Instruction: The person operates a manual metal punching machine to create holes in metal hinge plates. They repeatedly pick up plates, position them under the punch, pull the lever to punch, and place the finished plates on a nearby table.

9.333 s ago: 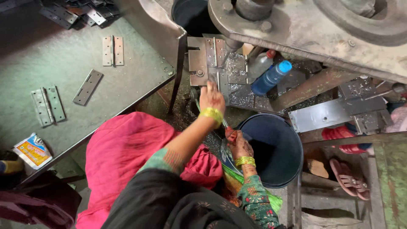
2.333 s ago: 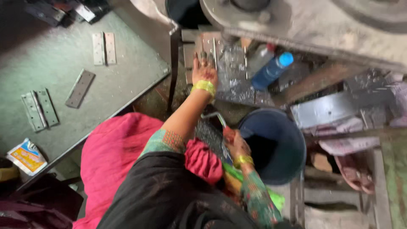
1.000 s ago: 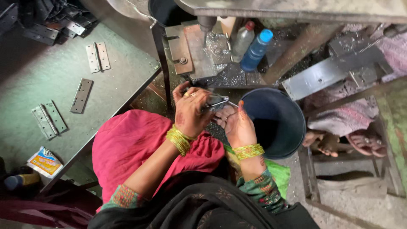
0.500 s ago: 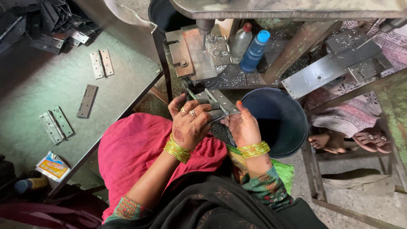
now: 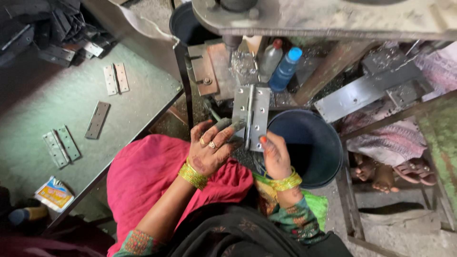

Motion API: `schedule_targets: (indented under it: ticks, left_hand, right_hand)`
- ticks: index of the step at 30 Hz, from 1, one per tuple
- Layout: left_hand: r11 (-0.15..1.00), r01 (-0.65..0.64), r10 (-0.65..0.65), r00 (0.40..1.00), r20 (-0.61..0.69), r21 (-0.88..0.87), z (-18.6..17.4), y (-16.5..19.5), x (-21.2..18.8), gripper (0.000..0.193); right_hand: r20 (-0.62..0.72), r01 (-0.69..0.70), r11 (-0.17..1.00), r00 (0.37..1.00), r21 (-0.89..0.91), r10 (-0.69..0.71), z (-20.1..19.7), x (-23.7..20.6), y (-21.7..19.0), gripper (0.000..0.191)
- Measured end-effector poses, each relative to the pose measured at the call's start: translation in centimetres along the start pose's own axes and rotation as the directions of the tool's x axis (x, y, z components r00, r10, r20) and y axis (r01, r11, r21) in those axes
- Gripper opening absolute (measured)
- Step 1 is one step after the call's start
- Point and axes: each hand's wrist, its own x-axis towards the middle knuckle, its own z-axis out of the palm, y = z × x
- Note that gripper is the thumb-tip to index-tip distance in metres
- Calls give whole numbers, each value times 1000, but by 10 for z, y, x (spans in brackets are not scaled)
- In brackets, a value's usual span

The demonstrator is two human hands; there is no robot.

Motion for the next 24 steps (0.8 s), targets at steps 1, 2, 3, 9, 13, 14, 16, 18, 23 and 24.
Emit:
schedule_targets:
  ticks: [1, 2, 3, 9, 13, 14, 16, 18, 23, 24]
  left_hand:
    - [999, 47, -47, 999, 12, -18, 1, 2, 3, 31]
    - [995, 94, -93, 995, 28, -36, 3, 5, 5, 32]
    - [956, 214, -214, 977, 20, -200, 5, 9, 6, 41]
    - [-248, 388, -655, 608, 449, -888, 33, 20, -16, 62]
    - [-265, 308, -669, 624, 404, -914, 70, 5, -47, 56]
    - [-266, 294, -697, 599, 394, -918, 79, 3, -55, 57]
    - [-386, 314, -718, 487, 497, -867, 95, 5, -69, 53]
    - [-460, 289, -718, 436, 543, -840, 105, 8, -80, 50]
    - [-408, 284, -762, 418, 495, -868, 108, 18, -84, 51]
    - [-438, 270, -754, 409, 514, -858, 106, 19, -83, 49]
  right_hand:
    - [79, 178, 970, 983, -168, -167, -1, 0, -1, 25]
    - [180, 353, 881, 934, -314, -310, 0, 0, -3, 25]
    - [134, 478, 779, 874, -406, -467, -1, 1, -5, 24]
    - [59, 184, 963, 983, -196, -176, -2, 6, -32, 31]
    - [239, 240, 805, 963, -543, -125, 5, 11, -55, 19]
    - [294, 360, 707, 930, -609, -221, 12, 10, -59, 15]
    - [336, 474, 472, 874, -743, -351, 28, 6, -65, 26]
    - [375, 479, 339, 866, -810, -330, 46, -2, -69, 45]
    - [355, 391, 433, 920, -812, -165, 67, -25, -83, 73]
    - [329, 375, 469, 927, -800, -180, 67, -27, -85, 77]
